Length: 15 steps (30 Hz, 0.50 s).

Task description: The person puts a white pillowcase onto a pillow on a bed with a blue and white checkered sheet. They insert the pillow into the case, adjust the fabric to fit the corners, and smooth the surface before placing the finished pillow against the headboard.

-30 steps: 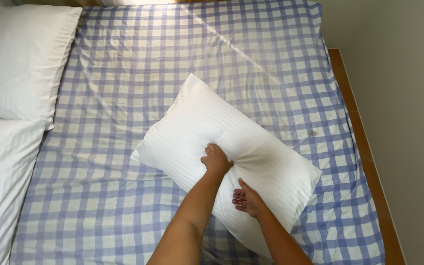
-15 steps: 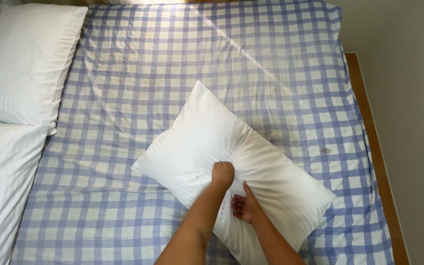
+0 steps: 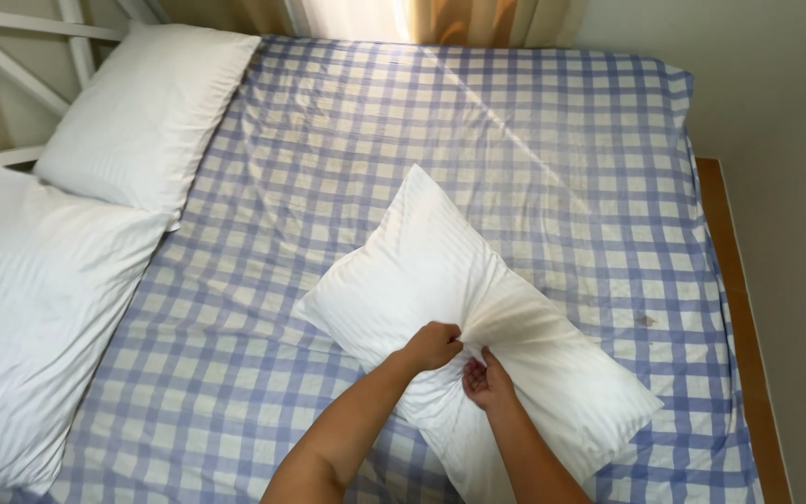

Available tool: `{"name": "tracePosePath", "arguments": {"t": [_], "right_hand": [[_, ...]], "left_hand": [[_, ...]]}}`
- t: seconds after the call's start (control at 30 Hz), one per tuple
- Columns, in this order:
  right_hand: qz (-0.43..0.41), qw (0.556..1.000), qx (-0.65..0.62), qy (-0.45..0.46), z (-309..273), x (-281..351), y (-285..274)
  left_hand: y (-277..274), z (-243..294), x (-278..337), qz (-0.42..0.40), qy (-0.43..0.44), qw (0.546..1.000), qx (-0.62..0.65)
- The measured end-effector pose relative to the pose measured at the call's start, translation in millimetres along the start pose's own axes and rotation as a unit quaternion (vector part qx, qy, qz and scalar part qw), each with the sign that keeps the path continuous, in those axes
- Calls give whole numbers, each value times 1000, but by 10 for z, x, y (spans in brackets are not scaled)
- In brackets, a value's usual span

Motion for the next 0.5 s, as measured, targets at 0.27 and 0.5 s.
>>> {"name": "tracePosePath", "arguments": {"t": [0.27, 0.5], "right_hand": [[-109, 975, 68, -181, -115, 647, 79], [-233, 939, 136, -214, -159, 1380, 209]], "left_hand": [[-386, 526, 694, 86, -23, 996, -11], [-562, 916, 1411, 205, -75, 976, 11]]}}
Point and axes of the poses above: each hand's wrist, its own x-axis away from the middle knuckle, its own y-axis out of the palm, z = x × y, the point moved 8 cm from there along -x, towards the middle knuckle, and after that the axes turned 4 degrees about z, right-handed, at the moved point
